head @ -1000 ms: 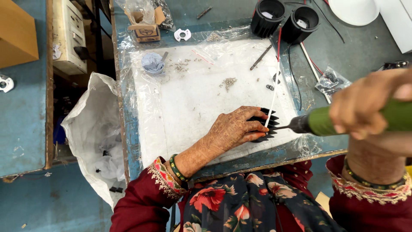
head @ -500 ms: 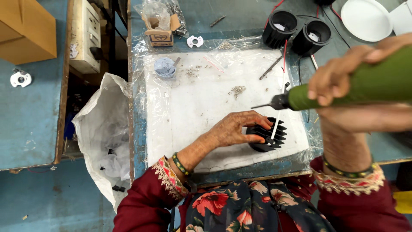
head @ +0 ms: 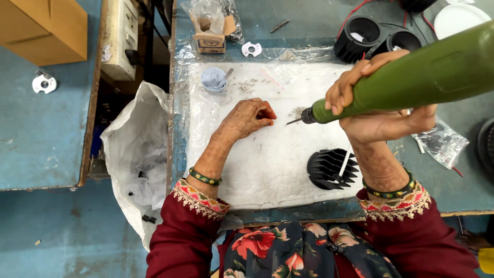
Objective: The person uses a cordless electric screwdriver to drive screws into black finned heat-sink housings, threads a red wire through a housing, and inserts a white tube into the assemblies while building LED light fixtures at a workbench, handling several housings one at a time.
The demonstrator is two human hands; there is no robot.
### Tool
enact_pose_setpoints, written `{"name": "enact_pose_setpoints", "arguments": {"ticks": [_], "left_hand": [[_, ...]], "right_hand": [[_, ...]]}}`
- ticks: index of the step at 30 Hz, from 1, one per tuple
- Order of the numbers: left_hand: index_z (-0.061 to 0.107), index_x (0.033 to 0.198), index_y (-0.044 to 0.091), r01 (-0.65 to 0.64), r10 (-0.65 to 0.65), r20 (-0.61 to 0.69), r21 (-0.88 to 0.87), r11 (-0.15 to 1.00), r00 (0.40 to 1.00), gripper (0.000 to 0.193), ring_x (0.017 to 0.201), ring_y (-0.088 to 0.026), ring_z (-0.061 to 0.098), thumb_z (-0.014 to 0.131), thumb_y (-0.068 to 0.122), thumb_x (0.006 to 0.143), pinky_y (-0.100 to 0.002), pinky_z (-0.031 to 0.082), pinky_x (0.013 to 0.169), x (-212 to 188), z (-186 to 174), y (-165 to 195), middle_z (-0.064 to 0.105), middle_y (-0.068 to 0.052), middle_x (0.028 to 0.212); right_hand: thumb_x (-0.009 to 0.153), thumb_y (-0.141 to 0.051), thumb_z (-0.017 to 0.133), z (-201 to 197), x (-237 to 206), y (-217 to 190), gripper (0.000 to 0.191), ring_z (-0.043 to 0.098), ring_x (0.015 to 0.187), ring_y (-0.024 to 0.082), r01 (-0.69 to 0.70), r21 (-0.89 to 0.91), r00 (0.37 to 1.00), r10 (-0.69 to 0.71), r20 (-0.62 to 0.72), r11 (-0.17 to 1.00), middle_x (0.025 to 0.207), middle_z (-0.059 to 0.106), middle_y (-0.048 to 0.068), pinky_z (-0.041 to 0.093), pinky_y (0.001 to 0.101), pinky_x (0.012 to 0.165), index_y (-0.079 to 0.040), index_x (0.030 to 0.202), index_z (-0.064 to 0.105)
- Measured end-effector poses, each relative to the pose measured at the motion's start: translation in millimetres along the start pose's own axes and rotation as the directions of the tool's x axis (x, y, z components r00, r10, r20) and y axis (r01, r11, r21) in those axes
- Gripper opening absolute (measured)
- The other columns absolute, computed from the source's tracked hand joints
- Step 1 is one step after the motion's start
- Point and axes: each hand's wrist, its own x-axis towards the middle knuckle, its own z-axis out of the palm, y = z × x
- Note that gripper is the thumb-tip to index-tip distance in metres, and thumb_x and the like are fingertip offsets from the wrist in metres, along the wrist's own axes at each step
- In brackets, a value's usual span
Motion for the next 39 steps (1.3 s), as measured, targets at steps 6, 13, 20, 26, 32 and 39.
{"name": "enact_pose_setpoints", "arguments": {"ticks": [6,13,20,26,32,39], "left_hand": [[0.076,0.098,0.009,-0.013,0.013,0.006,-0.016,1.000,1.000,0.017,0.091,-0.018,0.074,0.080,0.016,0.083,-0.032,0.059,0.083,1.0,-1.4,1.1,0.073,-0.007,0.099],[0.075,0.098,0.009,0.007,-0.007,0.007,-0.026,1.000,1.000,0.017,0.091,-0.017,0.074,0.080,0.015,0.083,-0.033,0.059,0.083,-0.4,-1.9,3.0,0.074,-0.006,0.098],[0.075,0.097,0.010,0.036,-0.036,0.005,-0.048,0.998,0.999,0.015,0.090,-0.016,0.073,0.080,0.015,0.084,-0.032,0.059,0.083,-0.7,-1.0,3.7,0.074,-0.004,0.097],[0.076,0.097,0.010,0.009,-0.009,0.002,-0.030,1.000,1.000,0.015,0.090,-0.015,0.073,0.080,0.015,0.084,-0.031,0.060,0.083,-1.1,-1.8,2.7,0.073,-0.005,0.098],[0.074,0.101,0.015,-0.024,0.019,0.059,0.096,0.995,0.998,0.031,0.087,-0.014,0.071,0.087,0.025,0.074,-0.032,0.058,0.081,-7.2,-5.4,19.0,0.068,-0.001,0.101],[0.063,0.120,0.018,-0.411,0.404,0.108,0.048,0.911,0.908,0.065,0.101,-0.020,0.064,0.092,0.044,0.068,-0.036,0.056,0.092,-16.6,15.4,40.6,0.061,-0.002,0.102]], "right_hand": [[0.090,-0.080,0.041,-2.8,-5.9,10.7,0.079,0.047,0.050,0.024,0.020,0.027,1.000,-0.020,0.000,0.999,0.069,0.046,0.018,0.046,0.0403,0.049,-0.003,0.110,0.042],[0.089,-0.080,0.044,-1.8,-5.8,12.9,0.080,0.047,0.051,0.025,0.014,0.014,1.000,-0.014,-0.012,1.000,0.069,0.047,0.018,0.046,0.0407,0.049,-0.002,0.110,0.042],[0.091,-0.080,0.043,-5.3,-6.1,10.2,0.080,0.046,0.052,0.026,0.004,-0.027,1.000,-0.004,-0.003,1.000,0.069,0.046,0.019,0.046,0.0422,0.050,-0.002,0.110,0.042],[0.093,-0.078,0.038,-12.3,-2.3,2.6,0.079,0.048,0.052,0.026,0.042,0.002,0.999,-0.042,-0.013,0.999,0.069,0.047,0.018,0.047,0.0416,0.048,-0.001,0.111,0.047],[0.098,-0.072,0.039,-41.4,-5.5,-18.6,0.073,0.050,0.057,0.025,0.041,0.044,0.999,-0.039,-0.028,0.998,0.073,0.052,0.016,0.047,0.0412,0.053,-0.001,0.112,0.050],[0.095,-0.021,0.065,-97.4,-25.8,-91.1,0.013,0.056,0.061,0.014,0.015,0.080,0.998,-0.019,0.053,0.997,0.080,0.056,0.002,0.053,0.0328,0.061,-0.011,0.096,0.058]]}}
